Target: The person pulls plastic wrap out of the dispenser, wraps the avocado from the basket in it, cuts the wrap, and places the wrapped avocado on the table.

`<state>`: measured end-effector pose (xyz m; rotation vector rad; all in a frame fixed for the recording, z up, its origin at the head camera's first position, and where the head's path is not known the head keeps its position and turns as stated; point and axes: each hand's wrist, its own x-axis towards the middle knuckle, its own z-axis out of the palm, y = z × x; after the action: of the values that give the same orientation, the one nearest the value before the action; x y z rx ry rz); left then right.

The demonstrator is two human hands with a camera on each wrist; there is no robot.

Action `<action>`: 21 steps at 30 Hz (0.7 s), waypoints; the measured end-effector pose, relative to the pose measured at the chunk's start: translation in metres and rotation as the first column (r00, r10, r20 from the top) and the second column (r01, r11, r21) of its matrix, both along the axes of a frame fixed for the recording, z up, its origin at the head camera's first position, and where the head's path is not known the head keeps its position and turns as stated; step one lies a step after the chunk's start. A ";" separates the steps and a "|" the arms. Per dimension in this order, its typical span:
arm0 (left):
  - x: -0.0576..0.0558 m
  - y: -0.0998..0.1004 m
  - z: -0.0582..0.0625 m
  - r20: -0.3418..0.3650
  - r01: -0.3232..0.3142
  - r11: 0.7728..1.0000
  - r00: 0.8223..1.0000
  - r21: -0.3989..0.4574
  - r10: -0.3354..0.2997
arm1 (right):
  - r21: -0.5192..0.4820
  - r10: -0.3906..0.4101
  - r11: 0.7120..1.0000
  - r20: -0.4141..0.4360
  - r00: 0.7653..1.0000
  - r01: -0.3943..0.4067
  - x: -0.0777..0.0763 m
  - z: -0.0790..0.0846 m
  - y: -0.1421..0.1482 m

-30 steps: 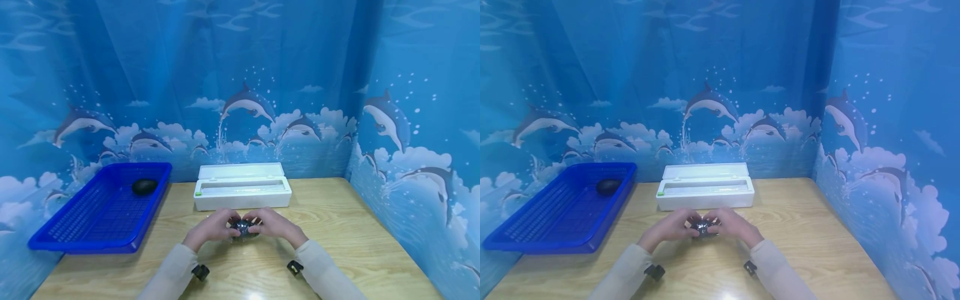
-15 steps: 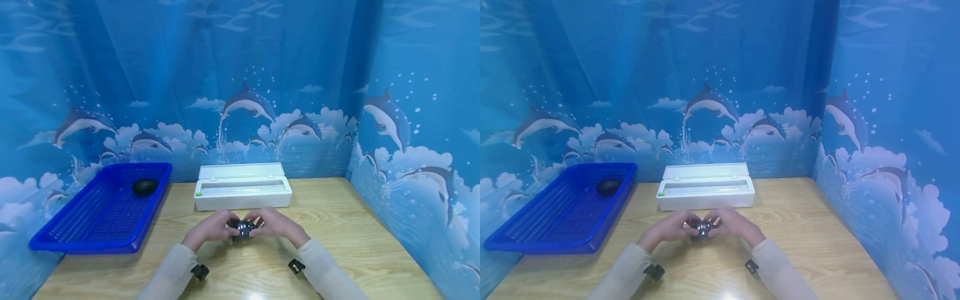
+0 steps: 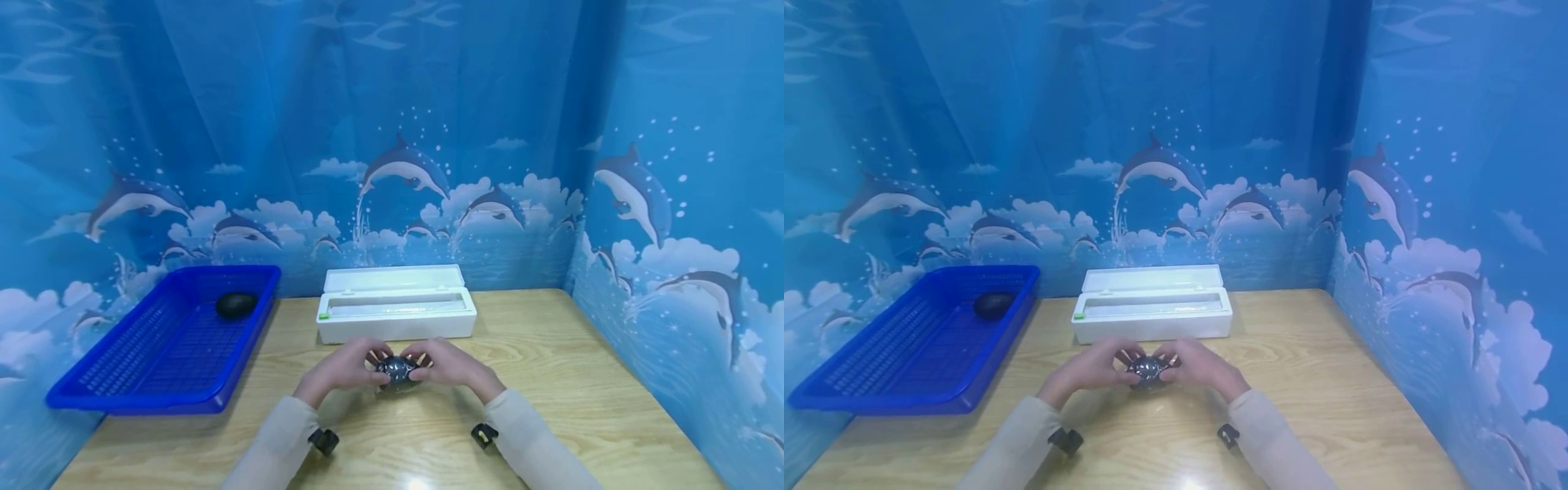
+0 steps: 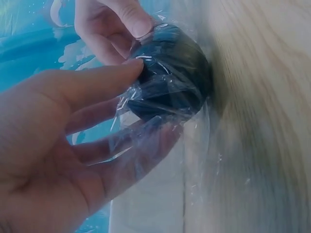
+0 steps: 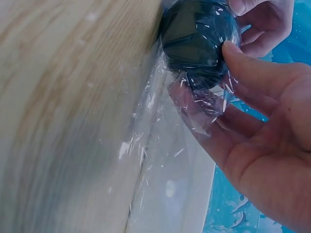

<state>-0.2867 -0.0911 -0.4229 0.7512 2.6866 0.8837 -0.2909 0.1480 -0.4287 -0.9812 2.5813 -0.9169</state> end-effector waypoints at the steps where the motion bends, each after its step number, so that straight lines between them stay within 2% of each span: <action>1: -0.001 0.000 -0.001 0.001 0.001 1.000 1.000 0.006 -0.001 | 0.004 -0.002 1.000 0.006 1.000 0.002 0.000 0.000 0.000; 5: -0.003 -0.002 -0.004 -0.003 0.000 1.000 1.000 0.021 0.000 | -0.007 -0.015 1.000 -0.015 1.000 0.015 0.000 0.002 -0.001; 11: -0.004 -0.004 -0.004 -0.008 0.003 1.000 1.000 0.022 -0.003 | -0.091 -0.057 0.994 -0.056 0.997 0.052 0.001 0.006 -0.005; 21: -0.001 -0.001 -0.004 0.030 -0.019 1.000 0.999 -0.018 0.020 | -0.024 -0.044 0.999 -0.048 0.998 0.043 0.001 0.000 -0.010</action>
<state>-0.2879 -0.0919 -0.4271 0.7034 2.6761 0.8683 -0.2899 0.1384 -0.4287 -0.9693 2.6479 -0.9466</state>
